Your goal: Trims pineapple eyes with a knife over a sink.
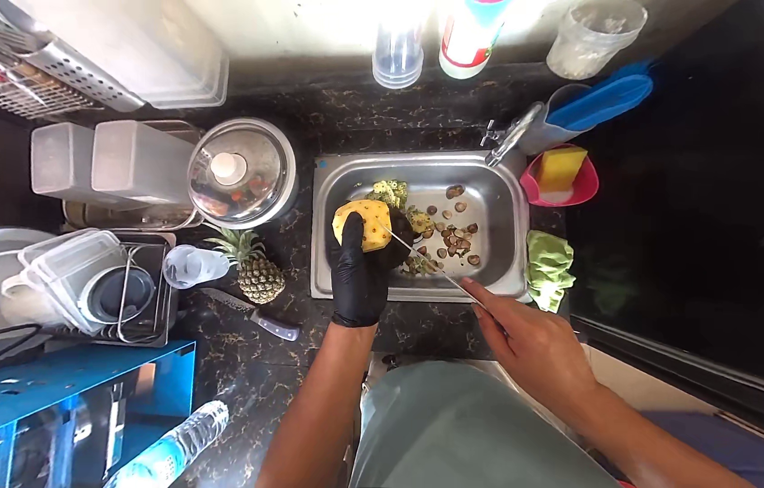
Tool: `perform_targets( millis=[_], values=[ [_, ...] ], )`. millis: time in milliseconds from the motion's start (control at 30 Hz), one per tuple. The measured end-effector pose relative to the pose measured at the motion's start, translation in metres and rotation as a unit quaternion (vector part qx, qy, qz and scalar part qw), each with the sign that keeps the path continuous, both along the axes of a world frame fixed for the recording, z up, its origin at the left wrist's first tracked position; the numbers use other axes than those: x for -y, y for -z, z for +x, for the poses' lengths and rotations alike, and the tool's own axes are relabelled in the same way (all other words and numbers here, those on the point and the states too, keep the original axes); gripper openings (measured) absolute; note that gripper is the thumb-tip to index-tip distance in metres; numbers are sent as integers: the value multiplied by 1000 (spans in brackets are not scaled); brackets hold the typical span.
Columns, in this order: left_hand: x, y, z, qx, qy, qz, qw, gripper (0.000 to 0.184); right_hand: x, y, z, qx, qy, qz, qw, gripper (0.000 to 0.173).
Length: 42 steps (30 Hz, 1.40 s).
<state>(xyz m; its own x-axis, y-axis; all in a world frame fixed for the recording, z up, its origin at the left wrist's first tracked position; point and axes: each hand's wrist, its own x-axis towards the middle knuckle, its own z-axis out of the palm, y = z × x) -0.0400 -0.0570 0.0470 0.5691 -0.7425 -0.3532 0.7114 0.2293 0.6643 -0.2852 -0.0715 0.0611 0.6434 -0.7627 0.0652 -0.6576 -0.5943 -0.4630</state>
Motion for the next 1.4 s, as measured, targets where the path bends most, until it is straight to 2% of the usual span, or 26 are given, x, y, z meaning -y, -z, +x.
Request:
perform_targets(
  millis=[133,267,433,600,733,833,1000,1100,1267,1333,1400],
  values=[
    [-5,23,-2,16,22,-36,999,45,0,4,0,-14,0,-18,1000,42],
    [-5,10,-19,-17,22,-1,1000,55,4,9,11,-17,7,-5,1000,41],
    [-2,4,0,-23,28,17,999,44,8,10,3,23,41,20,999,40],
    [-11,8,16,-85,34,-57,994,50,17,31,-16,-43,49,97,993,42],
    [-5,4,12,-57,8,-18,998,44,7,14,-7,22,16,51,998,39],
    [1,5,7,-49,5,-5,999,41,7,13,4,10,3,25,1000,41],
    [-4,20,5,-46,34,-8,998,49,10,20,10,-19,1,2,1000,42],
    [-5,19,-1,-32,19,-2,999,45,13,24,11,-21,-10,3,1000,42],
    [-4,23,-7,-20,-12,38,999,47,15,27,13,-21,25,34,999,42],
    [-10,34,3,-39,9,4,999,47,16,26,7,-20,73,90,993,41],
    [-14,34,12,-83,21,-45,995,45,25,31,-2,-87,84,144,982,44]
  ],
)
